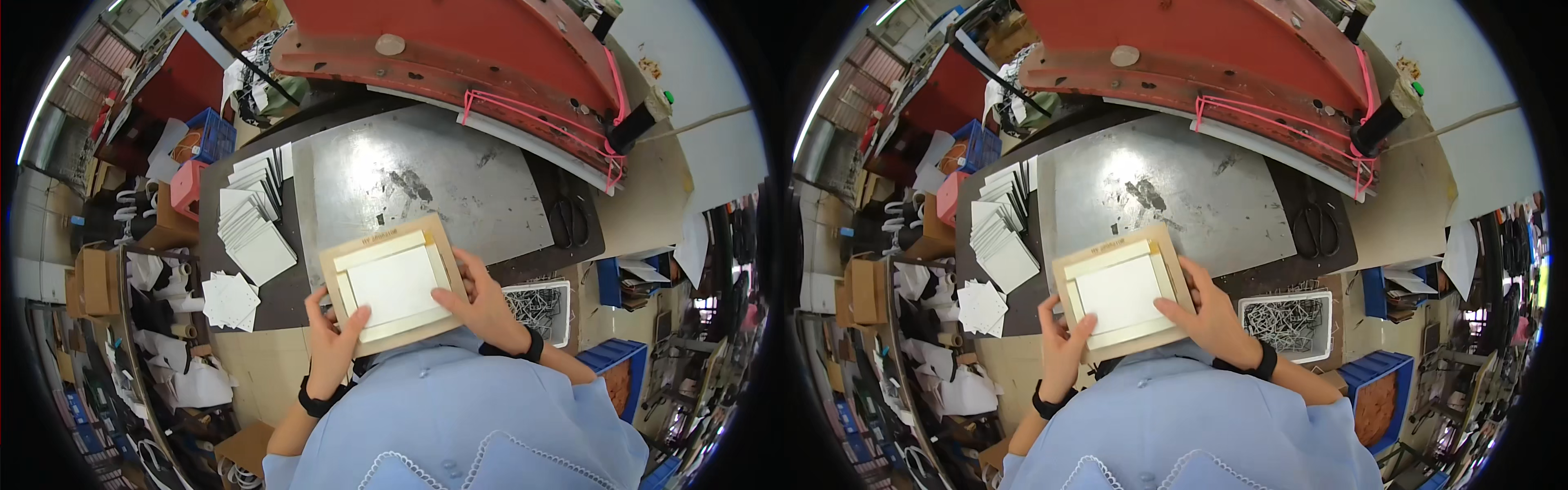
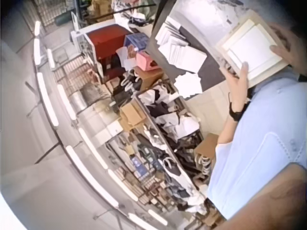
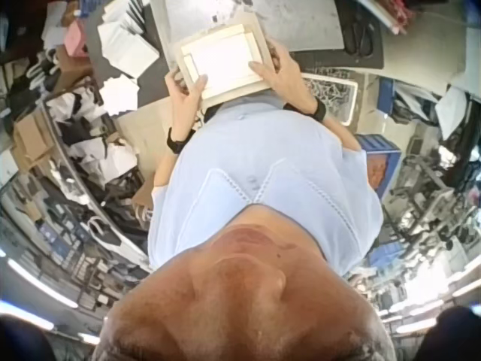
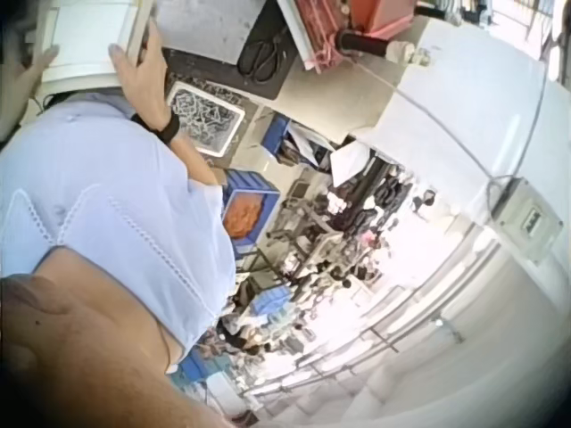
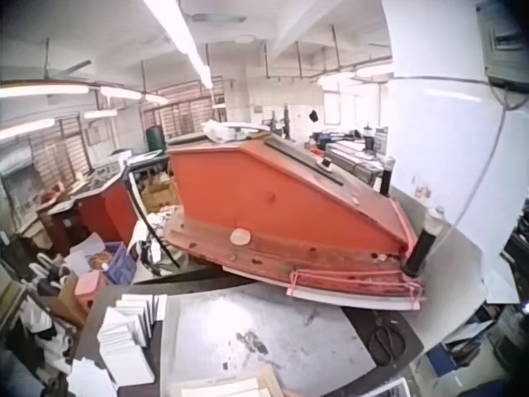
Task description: The recorder is using a clicker press (die cutting machine) to cut small rectangular pieces of white material, likely leather or synthetic, using a metal die.
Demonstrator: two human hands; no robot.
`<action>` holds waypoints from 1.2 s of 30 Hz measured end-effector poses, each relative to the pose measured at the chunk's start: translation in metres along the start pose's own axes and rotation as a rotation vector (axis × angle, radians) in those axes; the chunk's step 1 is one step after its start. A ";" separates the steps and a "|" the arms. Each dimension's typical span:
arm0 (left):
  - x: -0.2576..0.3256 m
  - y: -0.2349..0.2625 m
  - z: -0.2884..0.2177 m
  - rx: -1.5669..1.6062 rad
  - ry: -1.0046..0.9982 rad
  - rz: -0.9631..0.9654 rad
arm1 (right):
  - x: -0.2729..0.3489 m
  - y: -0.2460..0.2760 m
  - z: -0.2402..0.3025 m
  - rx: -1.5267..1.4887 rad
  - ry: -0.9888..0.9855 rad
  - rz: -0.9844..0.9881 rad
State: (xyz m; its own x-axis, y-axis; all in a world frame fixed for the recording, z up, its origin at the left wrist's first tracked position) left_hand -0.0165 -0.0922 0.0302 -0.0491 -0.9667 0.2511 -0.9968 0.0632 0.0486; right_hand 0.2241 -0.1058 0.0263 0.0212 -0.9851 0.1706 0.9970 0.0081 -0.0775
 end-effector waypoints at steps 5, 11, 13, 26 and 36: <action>0.022 -0.017 -0.003 0.002 0.023 -0.008 | 0.025 0.010 -0.006 -0.028 0.068 -0.035; 0.049 -0.035 0.013 0.106 0.053 -0.078 | 0.031 0.024 -0.015 0.134 -0.010 0.022; 0.051 -0.038 0.014 0.064 0.091 -0.089 | 0.039 0.025 -0.015 0.087 -0.061 0.027; 0.045 -0.021 0.019 0.109 -0.010 0.029 | 0.052 0.001 -0.020 0.034 -0.073 -0.087; 0.027 0.007 0.040 0.049 0.036 0.154 | 0.068 -0.019 -0.045 0.107 -0.017 -0.153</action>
State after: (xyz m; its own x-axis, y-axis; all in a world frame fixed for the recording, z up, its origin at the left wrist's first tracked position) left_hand -0.0269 -0.1281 -0.0016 -0.2004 -0.9368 0.2867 -0.9795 0.1972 -0.0403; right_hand 0.2032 -0.1804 -0.0050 -0.1306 -0.9733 0.1887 0.9910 -0.1223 0.0552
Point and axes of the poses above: each hand's wrist, its own x-axis away from the middle knuckle, its own y-axis out of the back of the hand, z = x × y, the point moved 3 cm from there along -x, towards the middle knuckle
